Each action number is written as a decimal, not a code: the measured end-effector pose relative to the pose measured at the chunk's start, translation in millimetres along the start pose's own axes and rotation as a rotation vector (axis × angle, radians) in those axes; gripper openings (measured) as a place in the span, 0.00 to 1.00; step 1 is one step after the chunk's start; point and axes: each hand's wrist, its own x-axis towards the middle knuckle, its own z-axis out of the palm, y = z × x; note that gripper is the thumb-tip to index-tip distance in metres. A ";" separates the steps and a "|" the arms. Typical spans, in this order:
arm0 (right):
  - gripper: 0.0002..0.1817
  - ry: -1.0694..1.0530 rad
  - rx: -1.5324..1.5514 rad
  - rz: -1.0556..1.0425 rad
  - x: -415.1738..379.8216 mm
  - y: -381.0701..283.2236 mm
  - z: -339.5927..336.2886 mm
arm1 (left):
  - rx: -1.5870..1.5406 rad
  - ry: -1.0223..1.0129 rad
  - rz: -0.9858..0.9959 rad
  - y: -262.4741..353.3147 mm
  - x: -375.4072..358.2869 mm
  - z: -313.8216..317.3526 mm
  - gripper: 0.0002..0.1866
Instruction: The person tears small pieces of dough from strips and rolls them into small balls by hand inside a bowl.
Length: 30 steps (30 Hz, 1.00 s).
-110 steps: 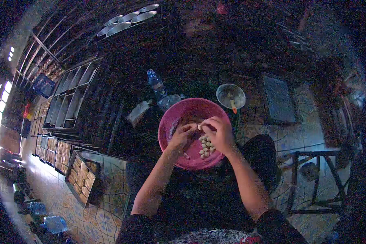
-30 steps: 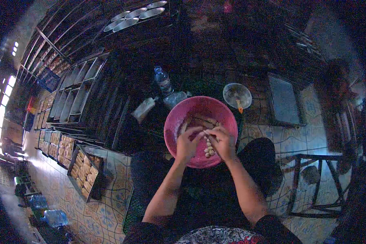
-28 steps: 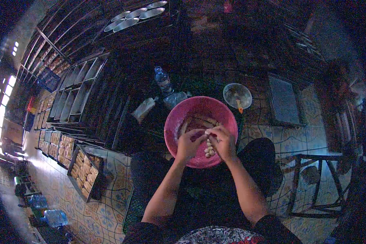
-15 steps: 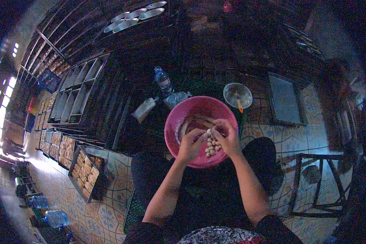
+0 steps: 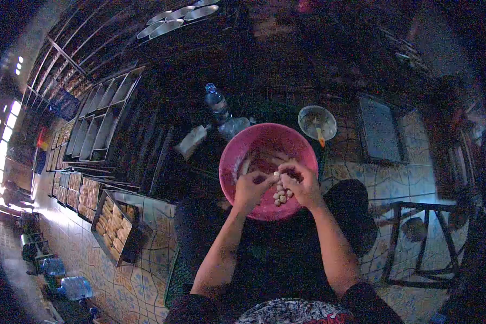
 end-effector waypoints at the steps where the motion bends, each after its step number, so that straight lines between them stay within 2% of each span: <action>1: 0.12 -0.006 0.042 -0.057 1.0 3.0 0.9 | -0.001 -0.001 -0.002 -7.2 2.2 3.8 0.12; 3: 0.12 0.002 -0.013 -0.089 2.4 5.5 2.4 | -0.074 0.172 0.271 -14.0 7.3 9.6 0.13; 4: 0.11 0.012 -0.066 -0.121 2.7 5.8 3.4 | -0.074 0.171 0.270 -10.9 6.3 7.0 0.13; 5: 0.11 0.014 -0.066 -0.119 2.1 6.0 3.5 | -0.057 0.085 0.191 -8.1 5.7 3.3 0.14; 6: 0.12 0.045 -0.199 -0.153 1.1 0.7 4.5 | -0.040 -0.002 0.110 -2.3 3.6 0.8 0.16; 7: 0.12 0.074 -0.332 -0.184 0.4 -1.4 5.3 | -0.041 -0.006 0.106 -18.7 10.6 8.4 0.16; 8: 0.12 0.075 -0.333 -0.176 1.1 -0.6 5.9 | 0.110 0.173 0.277 -45.4 22.5 20.5 0.15; 9: 0.14 0.096 -0.448 -0.300 3.4 -0.3 5.7 | 0.262 0.353 0.447 -42.8 22.7 23.1 0.14; 10: 0.15 0.116 -0.563 -0.427 5.6 0.2 4.9 | 0.261 0.350 0.442 -41.4 19.5 23.9 0.14; 11: 0.17 0.039 -0.633 -0.446 7.1 7.5 0.4 | 0.109 0.230 0.304 -39.7 15.9 24.3 0.14; 12: 0.17 0.038 -0.633 -0.444 5.8 8.4 0.7 | -0.042 0.110 0.166 -31.6 11.7 22.8 0.15; 13: 0.16 0.016 -0.656 -0.422 4.8 9.3 1.4 | -0.041 0.109 0.164 -30.8 10.1 23.4 0.15; 15: 0.14 -0.006 -0.679 -0.399 3.6 10.1 1.3 | -0.328 0.024 0.086 -25.9 6.7 24.4 0.15; 17: 0.13 0.075 -0.736 -0.345 2.9 9.7 0.2 | -0.317 -0.005 0.049 -17.6 4.1 22.5 0.14; 19: 0.13 0.053 -0.755 -0.280 3.5 15.4 -6.0 | -0.303 -0.037 0.011 -16.4 4.0 21.4 0.13; 21: 0.14 0.034 -0.777 -0.219 3.3 17.8 -9.2 | -0.161 -0.082 0.106 -24.0 9.6 23.3 0.10; 22: 0.13 0.035 -0.876 -0.364 2.7 17.3 -7.5 | -0.162 -0.084 0.108 -37.6 13.8 28.0 0.10; 23: 0.13 0.034 -0.975 -0.511 2.7 17.0 -6.7 | -0.351 -0.059 0.061 -51.6 17.9 34.0 0.10; 24: 0.13 0.034 -0.979 -0.510 1.9 16.0 -6.1 | -0.541 -0.033 0.011 -52.1 17.8 36.7 0.10; 26: 0.17 -0.056 -1.019 -0.494 0.3 14.5 -5.9 | -0.501 -0.052 0.009 -54.3 19.7 37.2 0.10; 28: 0.18 -0.035 -1.040 -0.468 -1.4 11.3 -6.2 | -0.458 -0.068 0.009 -42.8 17.1 30.3 0.10; 30: 0.19 -0.017 -1.061 -0.446 -1.1 12.6 -6.8 | -0.222 -0.132 0.043 -34.6 16.3 23.7 0.10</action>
